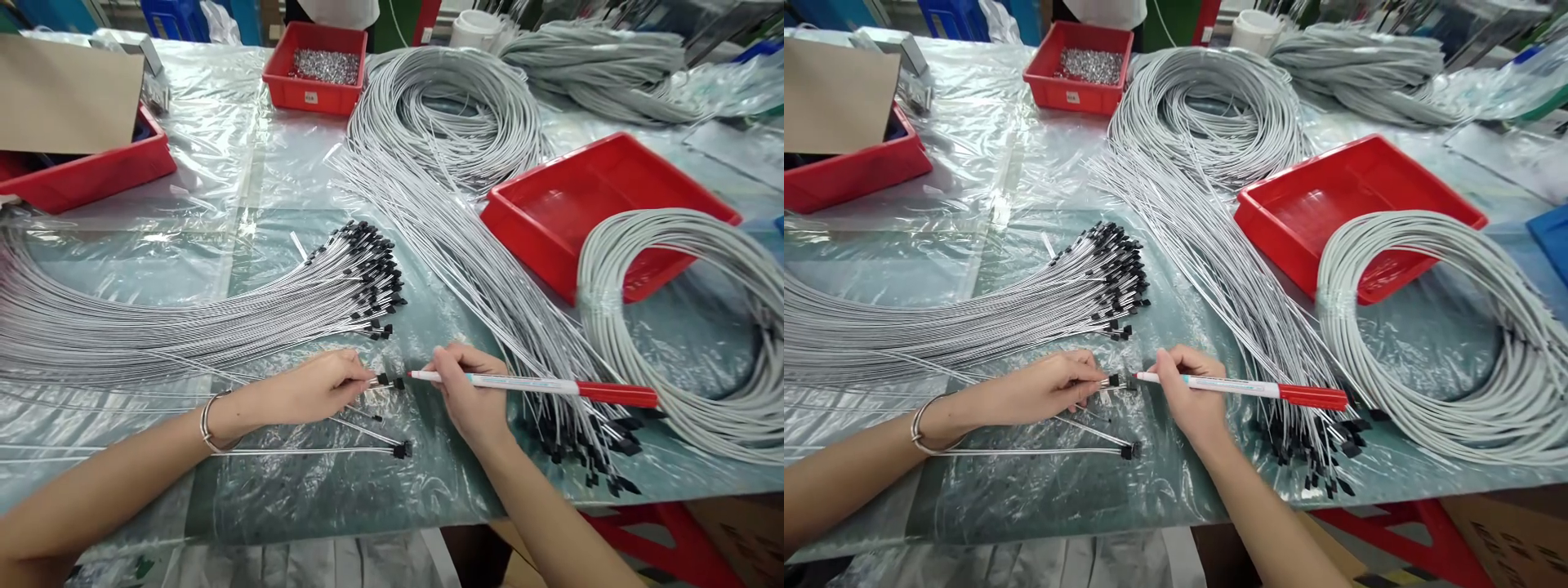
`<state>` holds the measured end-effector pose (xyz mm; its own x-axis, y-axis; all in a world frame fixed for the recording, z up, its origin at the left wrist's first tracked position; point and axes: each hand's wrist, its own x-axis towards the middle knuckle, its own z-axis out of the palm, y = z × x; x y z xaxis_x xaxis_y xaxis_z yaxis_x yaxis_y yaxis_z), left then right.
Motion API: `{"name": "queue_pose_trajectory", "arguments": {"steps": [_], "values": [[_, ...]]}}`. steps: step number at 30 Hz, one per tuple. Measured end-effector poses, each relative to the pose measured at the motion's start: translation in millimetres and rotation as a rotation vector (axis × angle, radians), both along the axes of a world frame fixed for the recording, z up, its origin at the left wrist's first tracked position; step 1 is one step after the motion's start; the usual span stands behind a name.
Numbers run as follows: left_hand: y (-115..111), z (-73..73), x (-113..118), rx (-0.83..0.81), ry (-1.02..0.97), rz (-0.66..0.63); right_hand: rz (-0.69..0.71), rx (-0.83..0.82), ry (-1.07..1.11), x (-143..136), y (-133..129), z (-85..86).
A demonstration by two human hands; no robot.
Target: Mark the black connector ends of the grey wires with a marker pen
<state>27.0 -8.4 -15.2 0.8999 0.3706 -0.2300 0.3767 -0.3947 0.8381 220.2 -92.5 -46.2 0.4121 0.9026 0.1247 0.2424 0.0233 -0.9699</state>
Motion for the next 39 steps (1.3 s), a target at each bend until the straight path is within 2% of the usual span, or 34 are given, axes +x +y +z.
{"name": "queue_pose_trajectory", "arguments": {"steps": [2,5,7,14,32,36,39], "values": [[-2,0.2,1,0.042,0.018,0.039,0.033,0.002,-0.071,-5,1,5.4],[-7,-2.9,6,0.001,0.069,0.185,0.071,-0.012,-0.161,-12,3,11.4],[-8,-5.2,8,0.014,0.076,0.237,0.086,-0.032,-0.189,-15,4,11.2],[-8,-9.2,8,0.062,0.111,0.179,0.155,-0.114,-0.233,-18,5,2.0],[-9,-7.4,10,0.099,0.128,0.164,0.211,-0.098,-0.334,-20,3,2.9],[-8,-8.3,10,0.104,0.119,0.160,0.218,-0.123,-0.275,-19,4,3.3],[-6,-8.7,9,0.102,0.112,0.158,0.168,-0.142,-0.186,-15,5,2.6]]}}
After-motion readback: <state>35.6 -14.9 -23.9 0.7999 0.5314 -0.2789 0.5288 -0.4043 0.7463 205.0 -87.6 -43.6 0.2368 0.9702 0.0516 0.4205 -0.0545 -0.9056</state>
